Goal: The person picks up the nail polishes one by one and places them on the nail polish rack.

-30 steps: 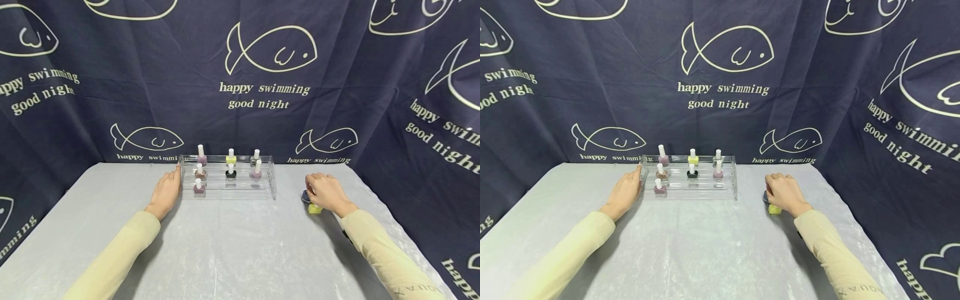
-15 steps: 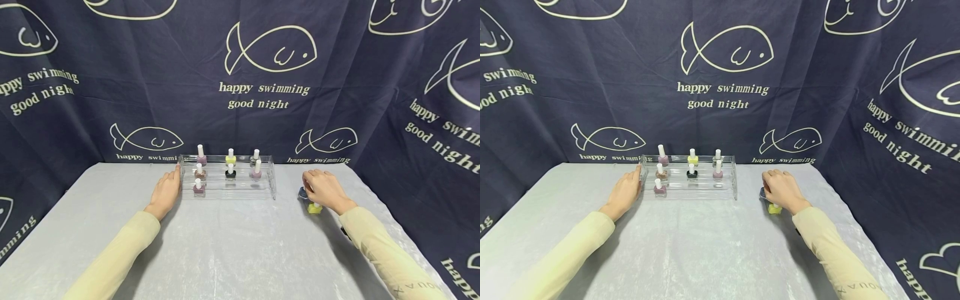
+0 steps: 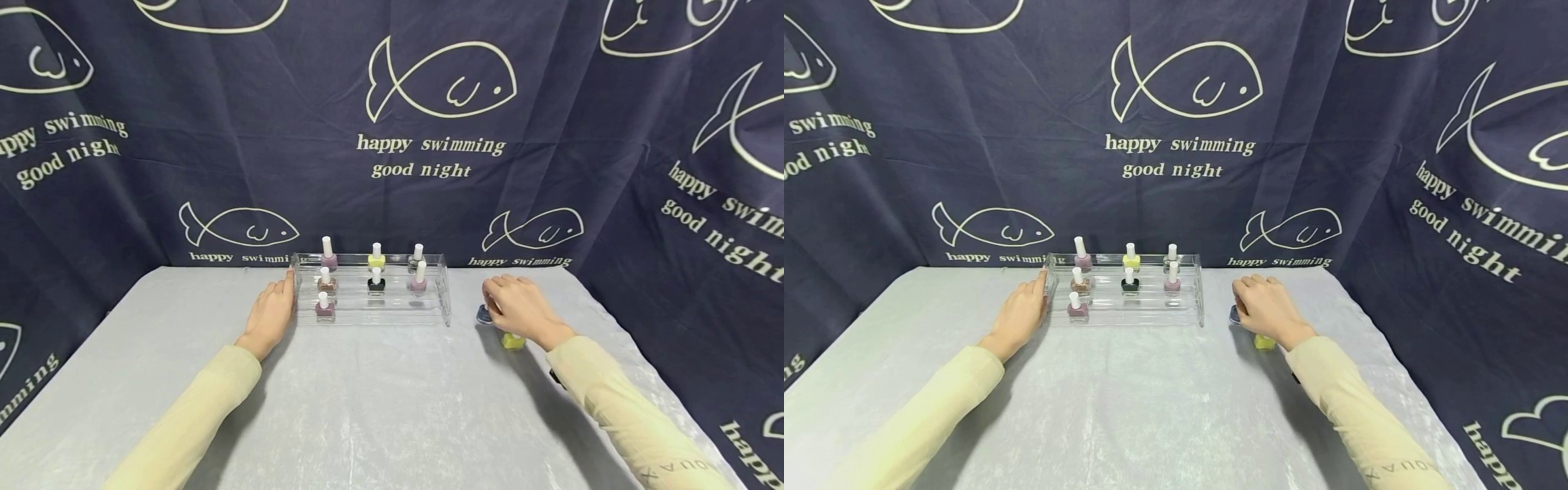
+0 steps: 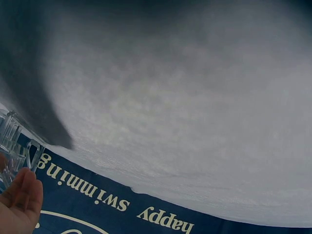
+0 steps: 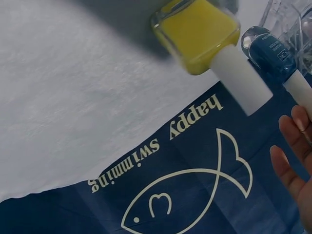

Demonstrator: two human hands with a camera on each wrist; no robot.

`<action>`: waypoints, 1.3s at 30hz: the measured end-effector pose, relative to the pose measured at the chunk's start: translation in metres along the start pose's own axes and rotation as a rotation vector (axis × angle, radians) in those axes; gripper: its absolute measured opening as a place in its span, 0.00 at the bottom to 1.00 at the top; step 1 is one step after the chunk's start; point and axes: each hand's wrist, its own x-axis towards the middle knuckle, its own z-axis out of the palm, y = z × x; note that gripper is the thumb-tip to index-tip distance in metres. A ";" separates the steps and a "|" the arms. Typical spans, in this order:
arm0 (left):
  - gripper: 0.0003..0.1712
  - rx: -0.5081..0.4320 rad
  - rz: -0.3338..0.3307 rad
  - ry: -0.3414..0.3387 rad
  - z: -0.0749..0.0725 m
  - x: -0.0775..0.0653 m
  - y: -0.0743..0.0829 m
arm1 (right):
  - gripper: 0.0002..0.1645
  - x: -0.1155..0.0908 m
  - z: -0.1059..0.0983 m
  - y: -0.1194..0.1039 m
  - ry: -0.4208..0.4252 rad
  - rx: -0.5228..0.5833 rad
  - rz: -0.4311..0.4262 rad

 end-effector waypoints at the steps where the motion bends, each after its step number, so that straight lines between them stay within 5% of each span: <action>1: 0.33 0.000 0.001 0.001 0.000 0.000 0.000 | 0.07 0.001 0.000 -0.001 0.000 0.000 -0.003; 39: 0.32 -0.004 0.014 0.027 0.002 -0.001 -0.001 | 0.02 0.026 0.000 -0.055 -0.023 0.010 -0.182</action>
